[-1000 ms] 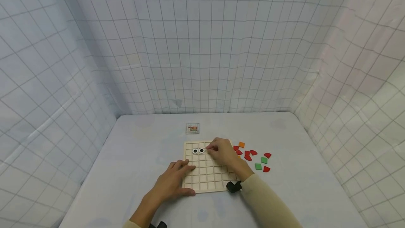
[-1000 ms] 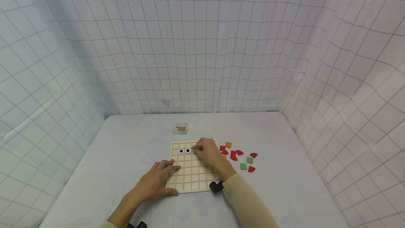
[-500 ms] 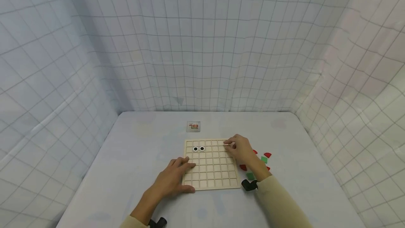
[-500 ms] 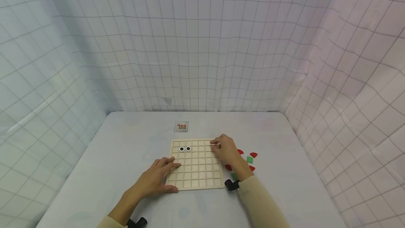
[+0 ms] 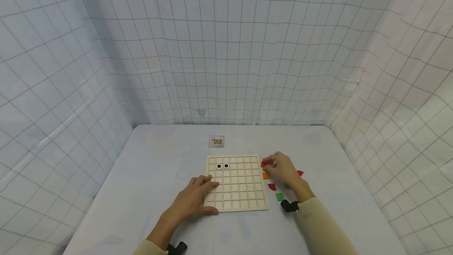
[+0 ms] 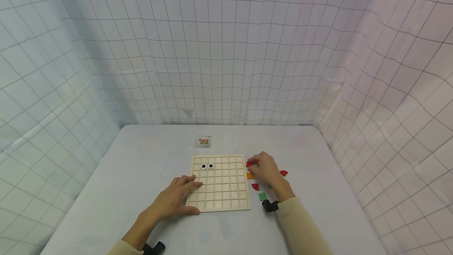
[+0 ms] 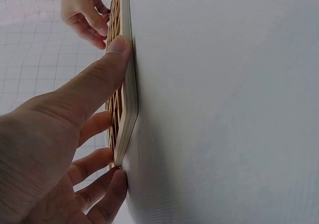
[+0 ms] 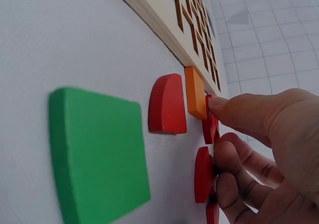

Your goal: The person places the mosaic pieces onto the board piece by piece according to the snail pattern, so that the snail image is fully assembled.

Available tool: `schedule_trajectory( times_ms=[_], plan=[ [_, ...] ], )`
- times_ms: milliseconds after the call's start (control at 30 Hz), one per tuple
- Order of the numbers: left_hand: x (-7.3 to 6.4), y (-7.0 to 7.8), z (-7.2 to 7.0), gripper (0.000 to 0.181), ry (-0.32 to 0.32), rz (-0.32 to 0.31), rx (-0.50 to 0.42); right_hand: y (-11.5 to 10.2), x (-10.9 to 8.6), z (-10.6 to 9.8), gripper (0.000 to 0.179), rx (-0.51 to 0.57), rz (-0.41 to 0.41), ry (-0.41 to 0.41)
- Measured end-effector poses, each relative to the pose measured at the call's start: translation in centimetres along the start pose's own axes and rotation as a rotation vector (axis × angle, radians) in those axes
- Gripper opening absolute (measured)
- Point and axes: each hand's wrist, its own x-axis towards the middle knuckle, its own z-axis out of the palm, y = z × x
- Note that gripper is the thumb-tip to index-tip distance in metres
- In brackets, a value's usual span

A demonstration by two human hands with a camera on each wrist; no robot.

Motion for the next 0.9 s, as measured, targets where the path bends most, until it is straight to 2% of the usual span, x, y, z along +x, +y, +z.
schedule_trajectory(
  times_ms=[233, 567, 900],
  plan=[
    [0.3, -0.25, 0.31, 0.092, 0.003, -0.001, 0.01, 0.09, 0.09, -0.02, 0.028, 0.006, 0.011, 0.004],
    [0.27, -0.37, 0.53, 0.094, -0.009, -0.008, 0.003, -0.34, -0.03, 0.34, 0.024, 0.018, 0.071, 0.004],
    [0.19, -0.44, 0.59, 0.094, -0.002, -0.009, 0.017, -0.74, 0.09, 0.57, 0.012, 0.046, 0.079, 0.007]
  ],
)
